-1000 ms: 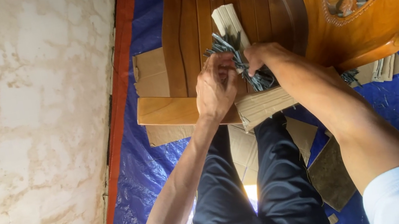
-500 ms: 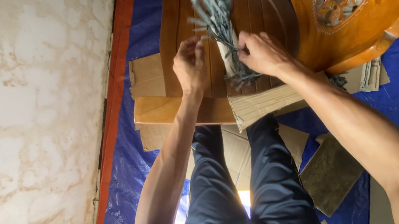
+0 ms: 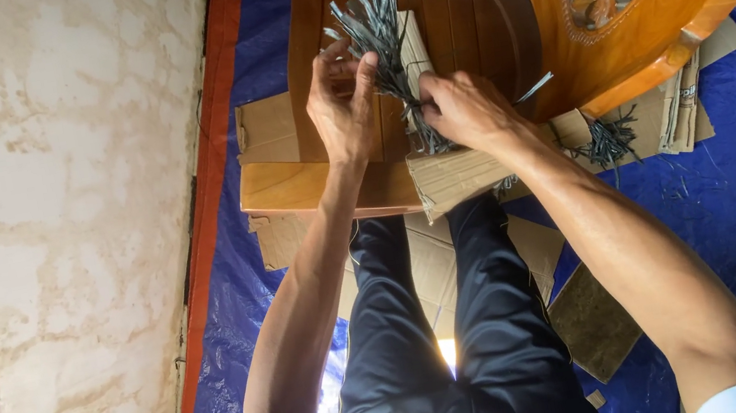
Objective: Tying bundles of synthetic material onto a wooden chair part using a hook tool and string.
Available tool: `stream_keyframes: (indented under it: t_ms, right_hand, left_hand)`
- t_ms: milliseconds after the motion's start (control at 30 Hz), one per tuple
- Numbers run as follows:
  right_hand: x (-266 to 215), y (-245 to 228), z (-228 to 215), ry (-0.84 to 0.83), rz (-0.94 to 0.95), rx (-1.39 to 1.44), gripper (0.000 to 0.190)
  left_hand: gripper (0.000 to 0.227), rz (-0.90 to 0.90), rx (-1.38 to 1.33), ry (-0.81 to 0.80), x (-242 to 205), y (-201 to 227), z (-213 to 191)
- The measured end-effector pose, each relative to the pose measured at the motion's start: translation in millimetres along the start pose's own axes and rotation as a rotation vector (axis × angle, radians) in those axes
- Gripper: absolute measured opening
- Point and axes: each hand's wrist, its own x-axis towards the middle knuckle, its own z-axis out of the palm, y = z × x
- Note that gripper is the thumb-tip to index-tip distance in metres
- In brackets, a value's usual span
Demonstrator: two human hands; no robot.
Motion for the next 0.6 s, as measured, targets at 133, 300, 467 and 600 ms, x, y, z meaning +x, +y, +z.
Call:
stream_keyframes:
  t_ms: [133, 300, 467, 600]
  right_hand:
    - [1, -11, -9, -0.087, 0.1, 0.077, 0.014]
    - [0, -16, -12, -0.08, 0.035, 0.12, 0.017]
    - [-3, -35, -33, -0.129, 0.089, 0.155, 0.022]
    - [-1, -32, -31, -0.178, 0.196, 0.303, 0.025]
  left_hand:
    - [0.053, -0.035, -0.034, 0.002, 1, -1, 3]
    - [0.036, -0.101, 0.069, 0.106, 4, -18, 4]
    - [0.033, -0.118, 0.025, 0.033, 4, -28, 5]
    - [0.025, -0.066, -0.141, -0.049, 2, -14, 4]
